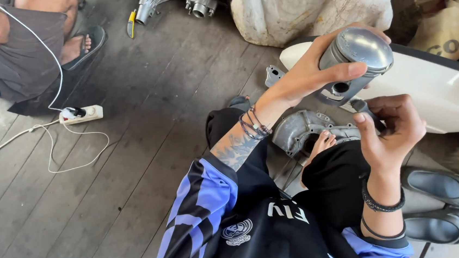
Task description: Assembling a motorcycle piston into a cylinder block by hand.
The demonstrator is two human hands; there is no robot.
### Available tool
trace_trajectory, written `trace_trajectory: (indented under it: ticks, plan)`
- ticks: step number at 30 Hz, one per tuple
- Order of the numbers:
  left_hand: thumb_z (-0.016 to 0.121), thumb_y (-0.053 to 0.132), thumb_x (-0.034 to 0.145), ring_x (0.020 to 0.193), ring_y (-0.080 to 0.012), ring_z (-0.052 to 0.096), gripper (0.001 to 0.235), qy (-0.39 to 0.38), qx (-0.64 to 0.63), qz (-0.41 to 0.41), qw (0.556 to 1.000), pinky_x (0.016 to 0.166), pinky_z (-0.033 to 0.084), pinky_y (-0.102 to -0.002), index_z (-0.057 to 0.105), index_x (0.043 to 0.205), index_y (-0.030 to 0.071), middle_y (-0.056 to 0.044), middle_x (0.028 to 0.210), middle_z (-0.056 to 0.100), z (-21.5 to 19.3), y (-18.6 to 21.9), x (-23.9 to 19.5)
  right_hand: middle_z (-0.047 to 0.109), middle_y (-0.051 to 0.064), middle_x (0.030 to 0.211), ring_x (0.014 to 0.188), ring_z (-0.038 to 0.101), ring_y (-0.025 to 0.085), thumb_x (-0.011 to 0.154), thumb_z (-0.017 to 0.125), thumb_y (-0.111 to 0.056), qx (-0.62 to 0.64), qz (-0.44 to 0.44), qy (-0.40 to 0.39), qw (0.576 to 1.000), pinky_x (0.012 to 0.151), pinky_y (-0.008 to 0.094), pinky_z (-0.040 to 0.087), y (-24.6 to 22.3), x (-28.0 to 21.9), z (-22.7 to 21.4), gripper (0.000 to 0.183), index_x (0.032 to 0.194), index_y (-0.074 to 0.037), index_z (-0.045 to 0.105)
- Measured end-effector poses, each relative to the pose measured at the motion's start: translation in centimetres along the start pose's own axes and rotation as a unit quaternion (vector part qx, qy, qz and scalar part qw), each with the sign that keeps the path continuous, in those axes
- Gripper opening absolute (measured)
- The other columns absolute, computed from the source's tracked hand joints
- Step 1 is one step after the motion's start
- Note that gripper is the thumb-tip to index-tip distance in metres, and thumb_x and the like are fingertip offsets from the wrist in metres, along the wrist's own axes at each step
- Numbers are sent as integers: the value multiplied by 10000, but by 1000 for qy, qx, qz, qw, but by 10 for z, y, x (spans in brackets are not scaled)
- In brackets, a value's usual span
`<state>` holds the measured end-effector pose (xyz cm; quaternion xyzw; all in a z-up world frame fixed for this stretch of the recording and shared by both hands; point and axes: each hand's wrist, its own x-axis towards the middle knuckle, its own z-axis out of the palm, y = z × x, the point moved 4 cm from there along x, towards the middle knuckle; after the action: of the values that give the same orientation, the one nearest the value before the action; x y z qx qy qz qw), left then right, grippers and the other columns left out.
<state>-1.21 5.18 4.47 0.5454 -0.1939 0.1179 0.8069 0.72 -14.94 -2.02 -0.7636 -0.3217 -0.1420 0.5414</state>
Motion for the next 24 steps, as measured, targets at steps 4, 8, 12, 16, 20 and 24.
trace_trajectory:
  ticks: [4,8,12,16,20,24]
  plan:
    - [736,525,926,1097,-136,677,463,-3,39,5,999,989,542,-283,661,1220,175,26,1183,688,-2,0,0,595,128,832,687,554,163,1026,756,-341,15,4,32,999,617,270,373,5,4,1,442,1021,60,570]
    - [765,481,907,1142,-156,678,450,-4,39,0,999,1034,546,-302,669,1225,176,32,1240,659,-4,-2,0,569,118,775,631,545,159,1040,703,-389,25,-1,30,999,584,269,361,3,5,5,490,1012,65,522]
    - [779,437,917,1150,-148,675,433,0,17,3,1000,1039,547,-293,666,1241,174,27,1227,676,-5,-4,1,586,127,767,621,608,191,1044,701,-361,39,2,30,999,578,264,402,4,3,8,468,1003,61,502]
    - [769,434,932,1154,-147,676,424,2,21,-2,1000,1041,556,-291,659,1249,174,24,1232,681,-6,-4,0,589,131,824,645,636,215,1028,719,-354,35,-19,39,998,591,275,418,14,1,7,480,1003,76,506]
    - [772,443,921,1128,-140,672,423,7,17,-2,1000,1001,557,-286,667,1233,177,31,1209,679,-7,-6,0,592,106,782,604,484,153,1018,730,-361,-2,-41,44,998,613,302,378,26,-2,10,472,974,70,543]
    - [769,448,913,1098,-138,682,428,21,23,-7,999,931,571,-281,670,1228,176,30,1205,692,-9,-3,1,596,101,698,507,371,116,992,682,-371,24,-65,2,998,548,264,283,30,-2,17,462,885,39,497]
